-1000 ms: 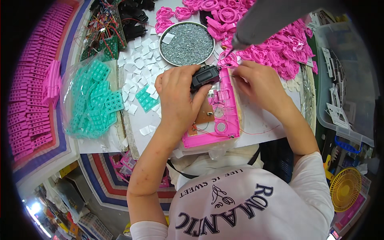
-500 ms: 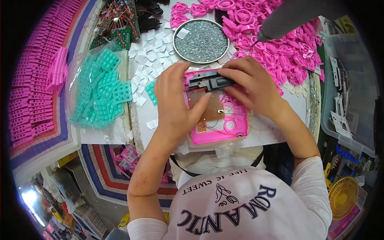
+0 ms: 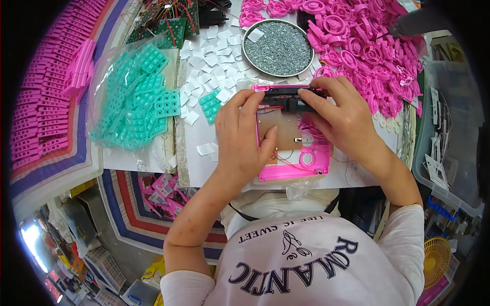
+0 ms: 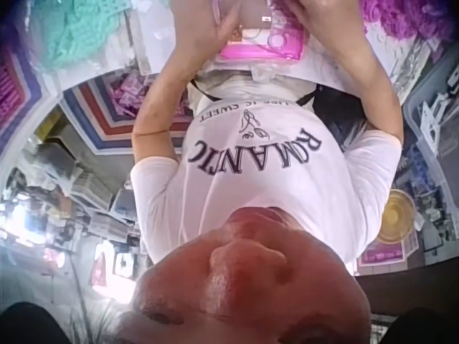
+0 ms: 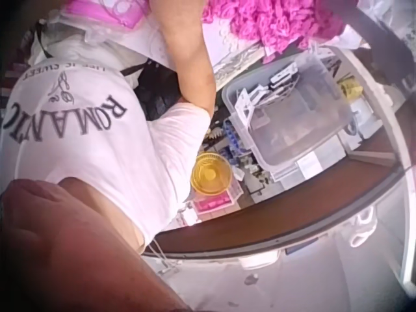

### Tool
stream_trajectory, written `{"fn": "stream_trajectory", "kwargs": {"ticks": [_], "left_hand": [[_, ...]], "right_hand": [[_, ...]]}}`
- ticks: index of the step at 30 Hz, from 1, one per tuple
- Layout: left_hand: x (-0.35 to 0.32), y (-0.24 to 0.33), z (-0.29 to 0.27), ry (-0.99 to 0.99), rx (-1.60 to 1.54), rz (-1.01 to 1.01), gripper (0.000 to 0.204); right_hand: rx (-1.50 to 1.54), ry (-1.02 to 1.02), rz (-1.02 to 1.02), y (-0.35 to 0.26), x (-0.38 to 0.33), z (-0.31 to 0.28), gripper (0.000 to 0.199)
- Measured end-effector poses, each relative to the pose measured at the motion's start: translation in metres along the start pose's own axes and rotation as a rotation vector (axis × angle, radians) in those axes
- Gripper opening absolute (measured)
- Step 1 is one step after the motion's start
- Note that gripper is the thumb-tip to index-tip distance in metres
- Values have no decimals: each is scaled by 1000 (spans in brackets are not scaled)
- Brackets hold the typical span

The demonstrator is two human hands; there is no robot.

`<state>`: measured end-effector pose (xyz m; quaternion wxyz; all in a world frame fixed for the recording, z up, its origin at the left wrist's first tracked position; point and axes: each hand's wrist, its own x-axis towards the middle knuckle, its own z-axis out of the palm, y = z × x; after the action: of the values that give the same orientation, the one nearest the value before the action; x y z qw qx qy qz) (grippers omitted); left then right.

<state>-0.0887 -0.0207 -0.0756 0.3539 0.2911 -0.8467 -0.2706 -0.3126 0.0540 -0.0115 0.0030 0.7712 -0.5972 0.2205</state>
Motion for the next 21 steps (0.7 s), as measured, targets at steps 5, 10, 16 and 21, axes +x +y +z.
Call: {"fn": "stream_trajectory", "kwargs": {"ticks": [5, 10, 16, 21], "left_hand": [[1, -2, -2, -23, 22, 26, 69], [15, 8, -11, -181, 231, 140, 60], [21, 18, -14, -220, 328, 157, 52], [82, -2, -33, -314, 52, -4, 28]], "right_hand": [[16, -72, -14, 5, 2, -3, 48], [134, -229, 70, 23, 27, -2, 43], [244, -36, 45, 30, 6, 20, 42], [211, 48, 72, 0, 12, -19, 40]]}}
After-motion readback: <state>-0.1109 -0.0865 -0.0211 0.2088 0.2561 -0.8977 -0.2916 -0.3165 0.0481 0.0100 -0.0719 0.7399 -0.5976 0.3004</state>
